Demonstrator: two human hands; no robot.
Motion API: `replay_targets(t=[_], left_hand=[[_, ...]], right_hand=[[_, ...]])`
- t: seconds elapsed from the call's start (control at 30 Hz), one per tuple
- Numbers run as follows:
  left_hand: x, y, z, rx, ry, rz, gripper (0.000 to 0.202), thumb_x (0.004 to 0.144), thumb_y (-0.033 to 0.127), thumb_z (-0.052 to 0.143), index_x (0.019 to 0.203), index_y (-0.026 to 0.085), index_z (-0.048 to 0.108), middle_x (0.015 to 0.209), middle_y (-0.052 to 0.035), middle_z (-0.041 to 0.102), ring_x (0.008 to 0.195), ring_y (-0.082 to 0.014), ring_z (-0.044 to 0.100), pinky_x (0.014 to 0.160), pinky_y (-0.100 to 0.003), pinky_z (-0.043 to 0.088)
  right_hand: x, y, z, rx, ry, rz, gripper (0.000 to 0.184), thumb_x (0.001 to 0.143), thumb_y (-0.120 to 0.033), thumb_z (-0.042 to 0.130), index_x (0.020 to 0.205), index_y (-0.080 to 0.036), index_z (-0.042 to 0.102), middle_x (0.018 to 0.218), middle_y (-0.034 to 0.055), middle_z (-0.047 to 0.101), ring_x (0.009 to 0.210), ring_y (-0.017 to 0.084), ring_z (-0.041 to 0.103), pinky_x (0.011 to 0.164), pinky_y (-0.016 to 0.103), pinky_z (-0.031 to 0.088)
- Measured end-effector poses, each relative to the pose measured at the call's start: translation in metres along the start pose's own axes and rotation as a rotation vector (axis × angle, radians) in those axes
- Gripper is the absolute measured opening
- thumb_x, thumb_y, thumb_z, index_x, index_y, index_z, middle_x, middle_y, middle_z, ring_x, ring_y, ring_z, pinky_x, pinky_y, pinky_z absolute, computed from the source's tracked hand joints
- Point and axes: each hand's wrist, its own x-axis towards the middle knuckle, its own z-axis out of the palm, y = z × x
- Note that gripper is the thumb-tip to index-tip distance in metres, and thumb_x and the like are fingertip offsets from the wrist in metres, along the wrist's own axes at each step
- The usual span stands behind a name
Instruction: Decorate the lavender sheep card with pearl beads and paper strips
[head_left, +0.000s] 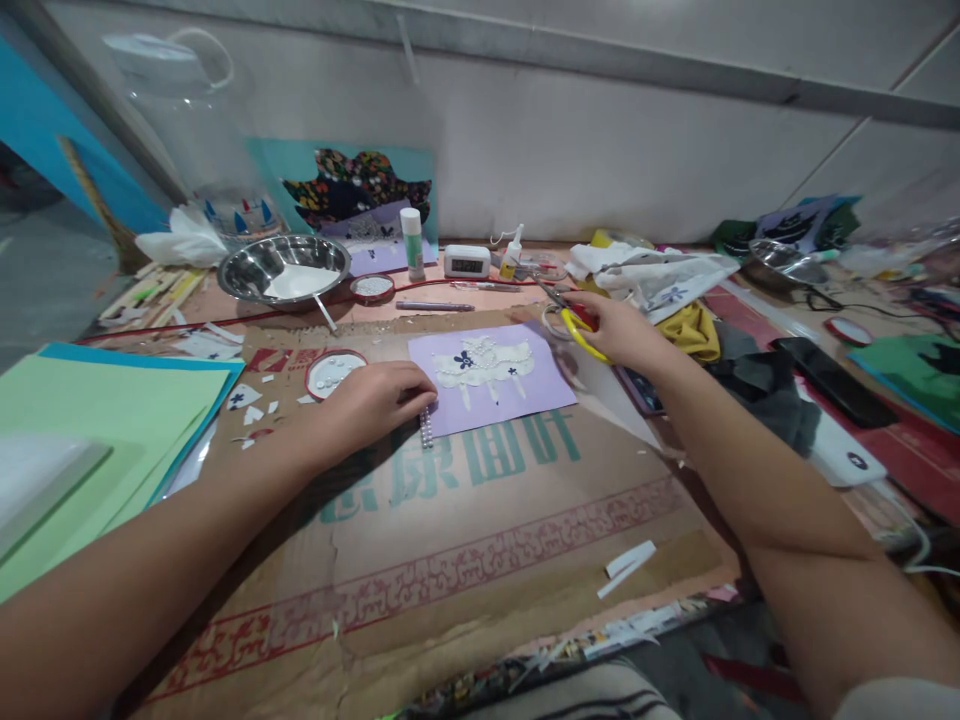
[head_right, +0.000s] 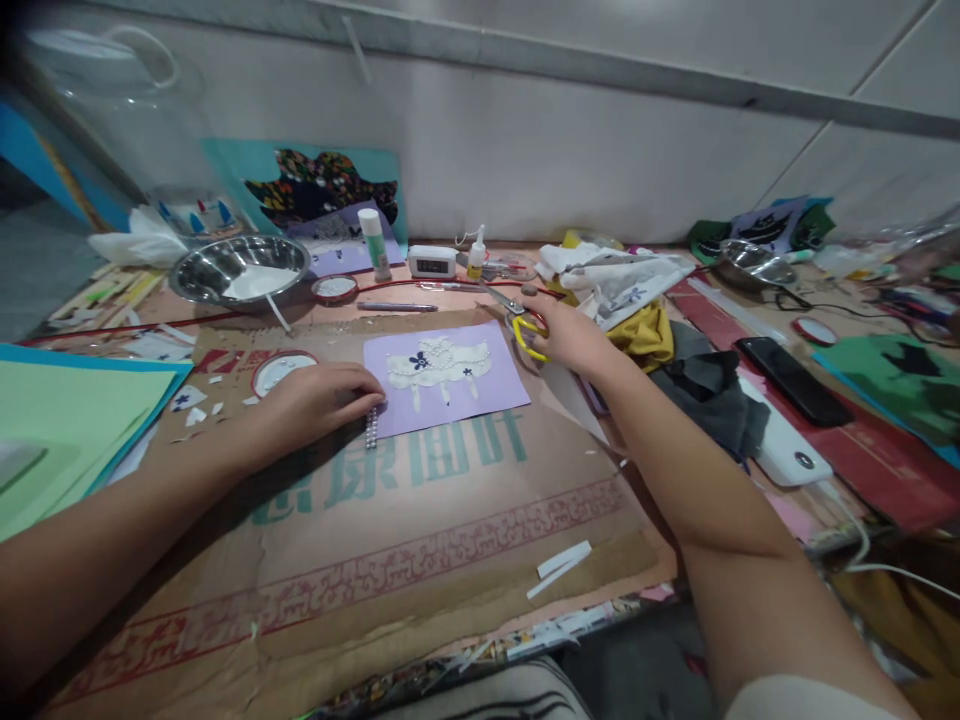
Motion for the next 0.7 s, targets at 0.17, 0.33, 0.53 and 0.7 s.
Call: replay_targets(t=[0.17,0.33,0.53,0.7], left_hand=[[0.0,-0.003,0.001,-0.018,-0.009,0.003,0.03,0.097,0.038,0.048,0.094,0.02,0.073,0.098,-0.0057,0.076,0.084,-0.0202,0.068,0.074,-0.03,0.049],[0.0,-0.004,0.0,-0.019,-0.019,-0.021,0.03,0.097,0.039,0.049,0.096,0.02,0.073,0.098,-0.0055,0.076,0.085,-0.0214,0.069,0.074,-0.031,0.048],[0.0,-0.002,-0.001,-0.04,-0.013,-0.015,0.029,0.097,0.037,0.049,0.096,0.02,0.072,0.097,-0.0058,0.076,0.085,-0.021,0.068,0.074,-0.03,0.047],[-0.001,-0.001,-0.001,-0.047,-0.003,-0.041,0.028,0.096,0.036,0.049,0.095,0.02,0.072,0.096,-0.0057,0.075,0.083,-0.0208,0.068,0.073,-0.03,0.046]], right_hand=[[-0.008,-0.029,-0.017,0.22,0.004,-0.178,0.047,0.09,-0.026,0.055,0.136,-0.017,0.057,0.13,0.0133,0.065,0.11,0.029,0.064,0.09,0.038,0.05],[-0.026,-0.064,-0.028,0.24,-0.179,-0.489,0.048,0.091,-0.024,0.053,0.138,-0.016,0.051,0.127,0.0161,0.062,0.108,0.025,0.061,0.088,0.035,0.049],[-0.031,-0.069,-0.024,0.093,-0.318,-0.482,0.036,0.086,-0.023,0.065,0.122,-0.023,0.066,0.112,0.0079,0.07,0.096,0.022,0.065,0.076,0.028,0.045],[-0.03,-0.07,-0.018,0.013,-0.313,-0.466,0.034,0.088,-0.022,0.065,0.121,-0.024,0.067,0.112,0.0073,0.071,0.097,0.022,0.066,0.076,0.028,0.044]])
